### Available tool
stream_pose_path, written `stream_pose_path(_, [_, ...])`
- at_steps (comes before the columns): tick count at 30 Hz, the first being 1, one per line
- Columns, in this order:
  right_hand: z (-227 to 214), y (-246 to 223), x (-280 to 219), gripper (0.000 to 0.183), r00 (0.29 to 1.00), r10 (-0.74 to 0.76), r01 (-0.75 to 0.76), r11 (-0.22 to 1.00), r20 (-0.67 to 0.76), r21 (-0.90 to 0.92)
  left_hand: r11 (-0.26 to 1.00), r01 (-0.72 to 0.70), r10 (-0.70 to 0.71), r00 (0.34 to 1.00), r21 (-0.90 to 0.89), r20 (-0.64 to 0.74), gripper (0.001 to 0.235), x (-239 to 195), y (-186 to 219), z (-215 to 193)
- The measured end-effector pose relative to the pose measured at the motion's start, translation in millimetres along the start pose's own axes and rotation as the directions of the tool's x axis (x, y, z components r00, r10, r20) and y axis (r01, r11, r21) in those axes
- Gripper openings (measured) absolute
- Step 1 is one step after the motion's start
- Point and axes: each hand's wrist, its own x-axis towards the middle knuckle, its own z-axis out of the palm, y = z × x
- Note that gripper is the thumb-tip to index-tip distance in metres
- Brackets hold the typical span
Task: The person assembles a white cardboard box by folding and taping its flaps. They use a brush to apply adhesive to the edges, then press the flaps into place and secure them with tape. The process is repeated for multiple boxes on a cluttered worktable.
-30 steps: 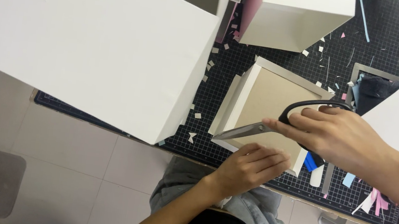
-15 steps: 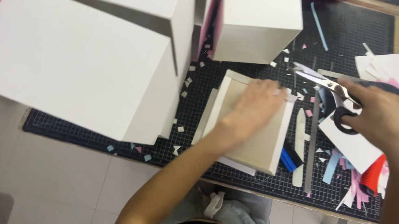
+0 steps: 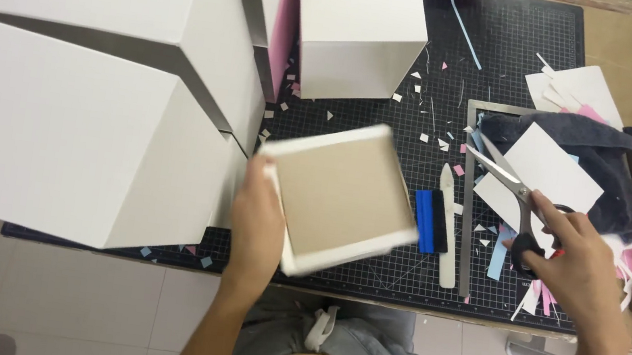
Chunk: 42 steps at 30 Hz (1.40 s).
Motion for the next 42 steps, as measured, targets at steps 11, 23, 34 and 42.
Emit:
stream_pose_path(11, [32.3,-20.6,-38.9,0.092,0.999,0.04,-0.03,0.92,-0.017,0.391,0.626,-0.619,0.722,0.69,-0.474,0.052,0.021,-104.2,-18.9,24.1])
stream_pose_path(23, [187.1,26.5,-141.5,0.091,0.971,0.049,0.12,0.746,-0.234,0.655,0.563,-0.826,0.826,0.563,-0.009,-0.04,0.007,-50.5,20.2,69.0])
stream_pose_path(34, [183.2,13.1,-140.7,0.078,0.931,-0.158,0.291,0.865,-0.329,0.408,0.735,-0.658,0.677,0.717,-0.163,0.164,0.012,-44.4,29.0,65.7])
stream_pose_path(42, [186.5,15.8,-138.9,0.07,0.888,-0.207,0.346,0.888,-0.41,0.302,0.749,-0.633,0.661,0.733,-0.195,0.161,0.013,-45.1,29.7,65.2])
